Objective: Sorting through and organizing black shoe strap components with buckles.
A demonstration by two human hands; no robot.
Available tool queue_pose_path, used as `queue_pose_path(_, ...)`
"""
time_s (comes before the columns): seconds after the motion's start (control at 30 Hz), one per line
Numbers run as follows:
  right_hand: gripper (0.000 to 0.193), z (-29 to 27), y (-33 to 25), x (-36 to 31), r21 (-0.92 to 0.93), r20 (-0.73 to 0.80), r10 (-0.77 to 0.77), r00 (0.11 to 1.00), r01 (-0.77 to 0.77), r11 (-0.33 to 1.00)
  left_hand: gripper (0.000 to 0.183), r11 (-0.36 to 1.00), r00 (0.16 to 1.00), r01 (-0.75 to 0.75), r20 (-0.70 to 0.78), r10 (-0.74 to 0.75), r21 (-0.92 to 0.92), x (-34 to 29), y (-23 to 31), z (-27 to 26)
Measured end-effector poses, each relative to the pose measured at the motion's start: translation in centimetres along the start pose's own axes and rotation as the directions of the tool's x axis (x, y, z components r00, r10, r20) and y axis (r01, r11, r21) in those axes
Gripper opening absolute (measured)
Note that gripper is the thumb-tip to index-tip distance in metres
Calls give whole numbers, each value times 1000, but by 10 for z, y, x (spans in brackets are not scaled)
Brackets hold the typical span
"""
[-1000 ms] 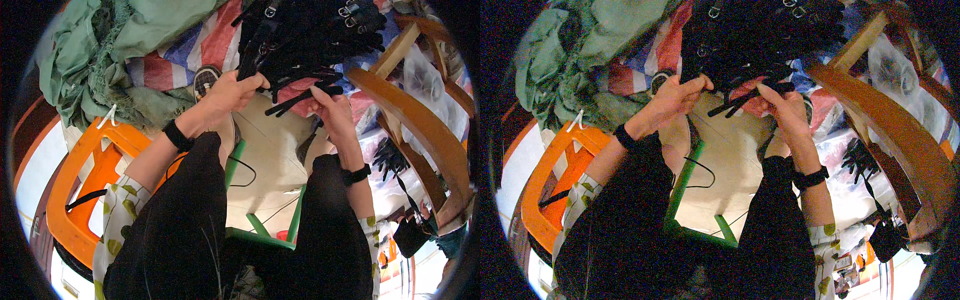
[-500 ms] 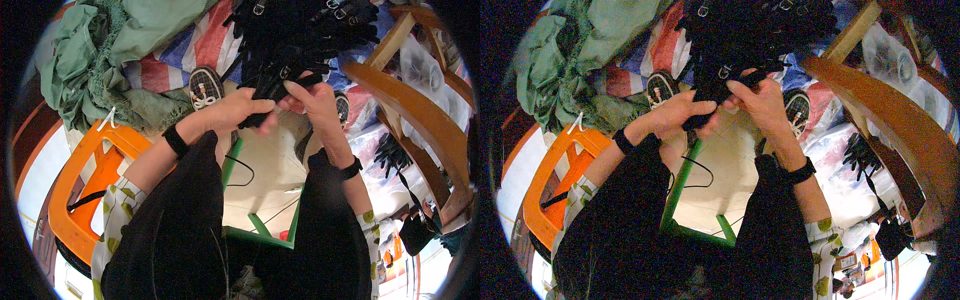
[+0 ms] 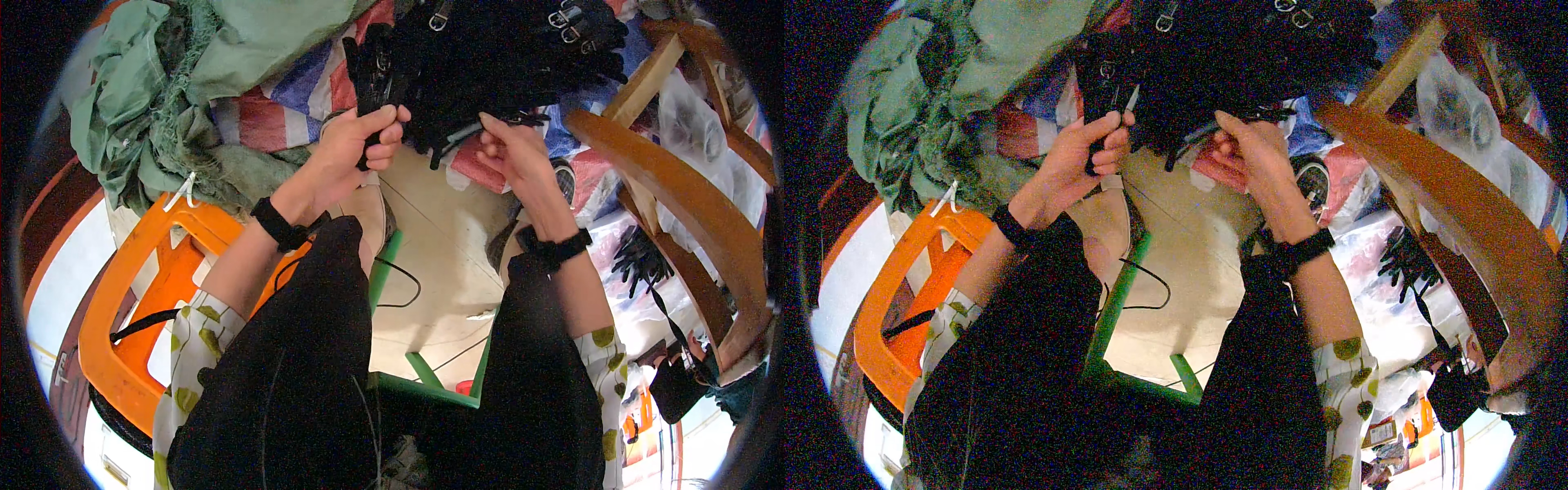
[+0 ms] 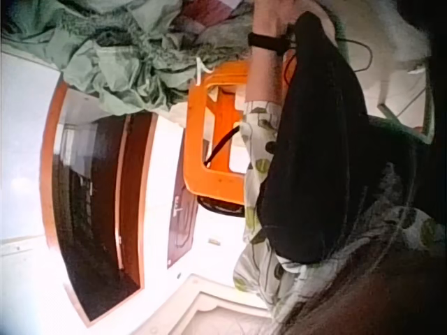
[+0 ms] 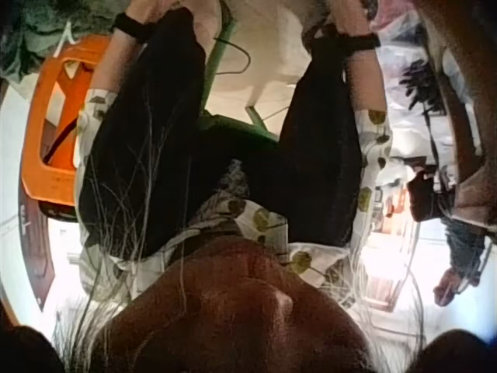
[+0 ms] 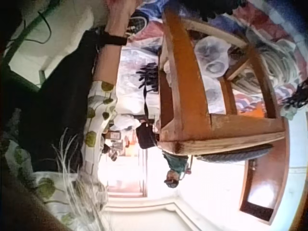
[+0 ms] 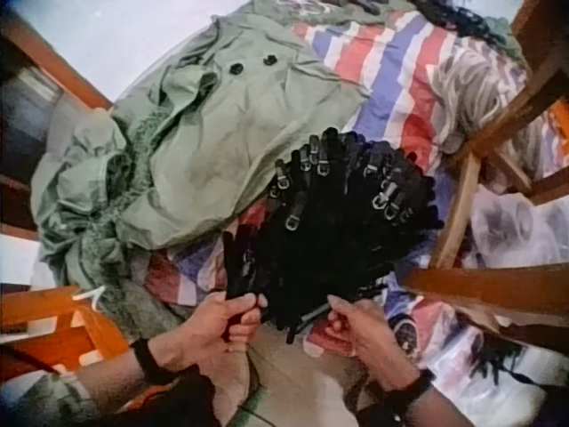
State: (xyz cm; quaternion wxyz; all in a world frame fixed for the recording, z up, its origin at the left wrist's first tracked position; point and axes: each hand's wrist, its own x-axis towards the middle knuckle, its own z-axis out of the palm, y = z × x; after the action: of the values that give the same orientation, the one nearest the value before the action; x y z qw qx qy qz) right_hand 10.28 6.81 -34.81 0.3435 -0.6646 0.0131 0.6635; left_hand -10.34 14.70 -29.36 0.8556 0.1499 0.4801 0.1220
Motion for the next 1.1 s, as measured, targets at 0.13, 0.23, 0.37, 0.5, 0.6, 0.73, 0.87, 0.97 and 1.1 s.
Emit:
queue_pose_path(0.13,18,-18,2,-28,85,152,-88,984,75,994,17,999,999,35,19,-35,7,-4,4,0)
queue_pose_path(0.23,10,-19,-5,-42,160,201,-122,972,90,983,17,990,1000,-12,17,10,140,-3,1,7)
queue_pose_path(0.37,12,-33,3,-37,207,108,-107,988,83,975,16,990,999,-6,48,0,143,-1,-3,17)
queue_pose_path(0.5,15,-23,-4,-28,99,-17,-62,998,64,993,16,981,999,-53,10,52,184,-1,-3,12)
queue_pose_path(0.6,16,-9,-3,-12,200,-60,28,998,-15,980,15,989,999,-29,21,26,147,-1,-4,11)
queue_pose_path(0.73,16,-3,-1,0,295,-66,95,993,-71,953,16,982,999,-31,18,28,184,0,-5,14)
queue_pose_path(0.87,15,-7,5,-7,350,-41,63,997,-45,936,16,984,999,-44,28,40,174,0,-6,10)
queue_pose_path(0.97,14,-13,7,-23,342,32,-75,997,60,938,18,979,998,-8,60,-4,205,-1,-4,8)
queue_pose_path(1.1,22,-4,-8,-50,198,92,-231,969,209,958,21,956,999,-17,46,4,291,-1,-10,18)
